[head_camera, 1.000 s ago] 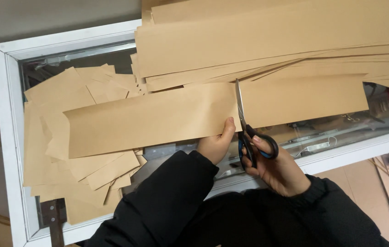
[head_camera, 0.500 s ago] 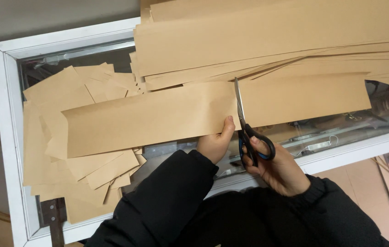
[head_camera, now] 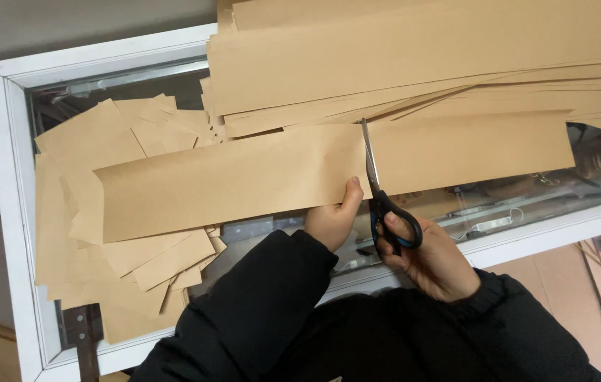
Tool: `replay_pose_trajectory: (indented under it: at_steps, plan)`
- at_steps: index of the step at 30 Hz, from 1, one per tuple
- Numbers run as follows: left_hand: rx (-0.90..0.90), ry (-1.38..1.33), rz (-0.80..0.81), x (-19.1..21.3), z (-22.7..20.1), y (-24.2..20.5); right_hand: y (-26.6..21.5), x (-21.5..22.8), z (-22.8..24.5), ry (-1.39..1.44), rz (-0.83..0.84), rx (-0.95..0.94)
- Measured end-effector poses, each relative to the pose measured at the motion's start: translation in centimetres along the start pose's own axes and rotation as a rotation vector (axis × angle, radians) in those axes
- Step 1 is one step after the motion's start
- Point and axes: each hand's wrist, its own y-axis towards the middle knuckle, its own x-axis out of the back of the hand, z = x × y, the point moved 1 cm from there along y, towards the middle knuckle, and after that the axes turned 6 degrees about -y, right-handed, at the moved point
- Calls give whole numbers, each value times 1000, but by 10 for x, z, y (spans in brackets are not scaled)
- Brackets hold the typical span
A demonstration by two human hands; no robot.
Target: The person cuts long sheets of brown paper into smaller rectangles using scissors, then folds each piece and seals the fold with a red lighter. The cut pieces are stacked on the glass counter.
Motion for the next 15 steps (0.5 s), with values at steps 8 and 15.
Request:
replay_pose_trajectory:
  at_steps: [8, 15]
  plan:
    - [19, -14, 20, 3, -2, 4, 4, 10, -6, -34, -2, 19]
    - [51, 14, -30, 5, -7, -1, -13, 31, 1, -72, -74, 185]
